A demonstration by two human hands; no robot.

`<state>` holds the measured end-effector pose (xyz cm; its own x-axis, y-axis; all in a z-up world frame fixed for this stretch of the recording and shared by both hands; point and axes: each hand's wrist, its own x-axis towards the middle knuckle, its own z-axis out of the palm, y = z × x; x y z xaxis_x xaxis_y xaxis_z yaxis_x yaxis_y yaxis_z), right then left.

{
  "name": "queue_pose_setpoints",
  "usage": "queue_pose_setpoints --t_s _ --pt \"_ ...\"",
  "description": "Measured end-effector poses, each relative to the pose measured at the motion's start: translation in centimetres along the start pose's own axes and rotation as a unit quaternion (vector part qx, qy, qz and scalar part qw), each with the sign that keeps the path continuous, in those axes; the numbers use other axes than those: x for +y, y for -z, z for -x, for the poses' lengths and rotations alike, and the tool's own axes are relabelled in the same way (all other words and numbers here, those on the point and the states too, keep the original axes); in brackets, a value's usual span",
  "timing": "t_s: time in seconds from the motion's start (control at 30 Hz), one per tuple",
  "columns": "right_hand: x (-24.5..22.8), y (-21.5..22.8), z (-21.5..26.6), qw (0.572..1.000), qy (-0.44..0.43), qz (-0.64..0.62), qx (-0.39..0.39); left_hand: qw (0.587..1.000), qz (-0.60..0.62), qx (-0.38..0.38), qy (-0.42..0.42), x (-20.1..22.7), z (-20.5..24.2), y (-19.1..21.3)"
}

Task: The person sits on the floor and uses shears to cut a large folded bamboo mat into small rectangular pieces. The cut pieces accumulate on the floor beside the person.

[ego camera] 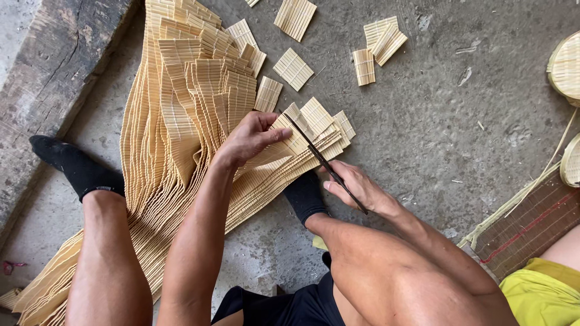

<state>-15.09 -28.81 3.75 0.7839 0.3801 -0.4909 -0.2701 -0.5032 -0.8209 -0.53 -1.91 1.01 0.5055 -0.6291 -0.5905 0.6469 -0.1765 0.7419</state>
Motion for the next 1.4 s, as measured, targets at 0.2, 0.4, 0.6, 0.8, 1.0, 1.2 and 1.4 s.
queue_pose_setpoints --t_s 0.2,0.4,0.6,0.8,1.0,1.2,1.4 --pt "1.1 -0.4 -0.1 0.991 -0.104 0.083 0.027 0.998 -0.055 -0.001 0.027 -0.2 -0.1 0.3" --pt "2.7 -0.7 -0.3 0.993 -0.036 0.061 0.095 0.933 -0.290 0.169 -0.126 0.3 -0.3 0.0" --pt "2.9 -1.3 -0.8 0.987 -0.009 0.059 0.152 0.947 -0.233 0.205 -0.082 1.5 -0.7 -0.5" --pt "3.2 -1.7 -1.2 0.986 -0.019 0.083 0.144 0.966 -0.207 0.144 -0.056 0.8 0.1 -1.9" --pt "1.7 0.9 -1.2 0.998 -0.052 0.015 0.016 0.994 0.000 0.105 0.010 0.9 0.3 -0.8" --pt "0.1 0.9 -1.0 1.000 0.016 0.004 -0.004 0.996 0.037 0.076 0.026 0.6 0.7 -0.3" --pt "1.2 -0.1 -1.0 0.999 0.005 0.028 0.028 0.997 -0.024 0.070 0.032 0.6 0.6 -0.6"
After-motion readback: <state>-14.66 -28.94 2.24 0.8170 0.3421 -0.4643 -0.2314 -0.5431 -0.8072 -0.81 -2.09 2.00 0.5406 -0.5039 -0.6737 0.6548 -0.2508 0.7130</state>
